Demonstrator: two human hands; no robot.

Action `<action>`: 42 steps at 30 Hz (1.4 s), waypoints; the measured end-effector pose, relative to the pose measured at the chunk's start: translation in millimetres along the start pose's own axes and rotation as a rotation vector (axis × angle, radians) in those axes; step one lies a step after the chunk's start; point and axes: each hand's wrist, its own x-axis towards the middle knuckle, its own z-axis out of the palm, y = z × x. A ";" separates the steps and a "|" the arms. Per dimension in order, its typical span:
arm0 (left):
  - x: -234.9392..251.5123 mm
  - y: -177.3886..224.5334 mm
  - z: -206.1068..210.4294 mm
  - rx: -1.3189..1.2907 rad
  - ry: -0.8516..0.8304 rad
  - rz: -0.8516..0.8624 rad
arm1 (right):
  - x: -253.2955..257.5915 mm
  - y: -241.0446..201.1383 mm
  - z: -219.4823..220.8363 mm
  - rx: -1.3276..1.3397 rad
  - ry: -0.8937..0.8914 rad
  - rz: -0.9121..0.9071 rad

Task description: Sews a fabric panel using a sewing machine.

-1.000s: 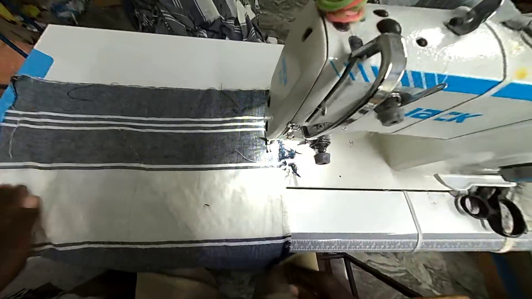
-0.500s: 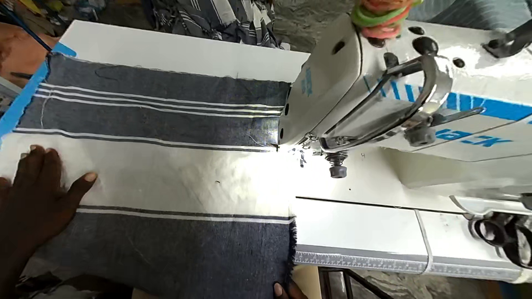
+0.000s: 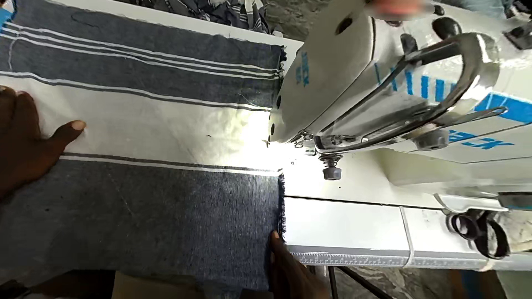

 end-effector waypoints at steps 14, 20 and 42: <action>-27.6 165.6 -9.2 -0.111 0.242 0.592 | 46.5 11.4 9.2 -0.292 0.095 -0.138; -126.1 238.2 51.7 -0.462 -0.115 1.203 | 37.0 39.9 14.1 -0.168 0.205 -0.393; 8.8 261.4 60.8 -0.528 -0.085 1.592 | 135.9 59.4 9.7 -0.215 0.054 -0.477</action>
